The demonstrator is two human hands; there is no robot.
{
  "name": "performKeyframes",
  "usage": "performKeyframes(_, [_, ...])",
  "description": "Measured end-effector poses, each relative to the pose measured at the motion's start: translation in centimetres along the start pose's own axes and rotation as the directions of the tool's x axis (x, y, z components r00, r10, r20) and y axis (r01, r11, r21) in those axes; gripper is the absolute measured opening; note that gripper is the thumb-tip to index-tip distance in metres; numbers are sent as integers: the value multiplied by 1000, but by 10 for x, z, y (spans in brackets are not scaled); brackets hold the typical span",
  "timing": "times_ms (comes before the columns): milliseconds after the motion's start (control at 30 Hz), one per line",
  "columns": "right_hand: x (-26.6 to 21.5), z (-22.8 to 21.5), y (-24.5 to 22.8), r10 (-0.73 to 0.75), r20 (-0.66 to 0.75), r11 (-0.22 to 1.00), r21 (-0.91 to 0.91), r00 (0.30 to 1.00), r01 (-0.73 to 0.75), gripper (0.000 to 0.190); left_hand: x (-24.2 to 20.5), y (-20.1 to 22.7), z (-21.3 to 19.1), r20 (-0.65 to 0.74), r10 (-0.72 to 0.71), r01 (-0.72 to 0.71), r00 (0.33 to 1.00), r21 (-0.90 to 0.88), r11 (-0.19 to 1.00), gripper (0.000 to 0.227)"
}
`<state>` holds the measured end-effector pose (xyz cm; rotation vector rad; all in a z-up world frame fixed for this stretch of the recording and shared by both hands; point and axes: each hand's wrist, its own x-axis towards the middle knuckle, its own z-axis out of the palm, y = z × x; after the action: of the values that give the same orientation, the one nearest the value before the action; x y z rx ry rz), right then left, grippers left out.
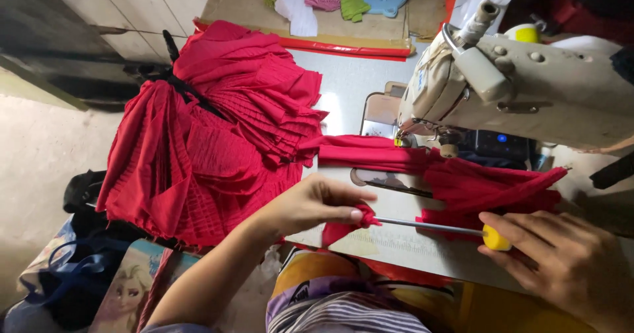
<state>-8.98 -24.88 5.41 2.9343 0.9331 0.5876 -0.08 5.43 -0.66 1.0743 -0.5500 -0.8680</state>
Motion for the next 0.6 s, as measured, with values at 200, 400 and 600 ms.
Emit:
performKeyframes(200, [-12, 11, 0, 40, 56, 999, 27, 998, -41, 35, 14, -2, 15, -248, -202, 211, 947, 8, 978, 16])
performKeyframes(400, [-29, 22, 2, 30, 79, 988, 146, 996, -41, 43, 24, 18, 34, -146, -203, 238, 968, 295, 925, 18])
performKeyframes(600, [-42, 20, -2, 104, -10, 989, 108, 995, -102, 45, 28, 18, 13, 28, -303, 296, 952, 152, 943, 33])
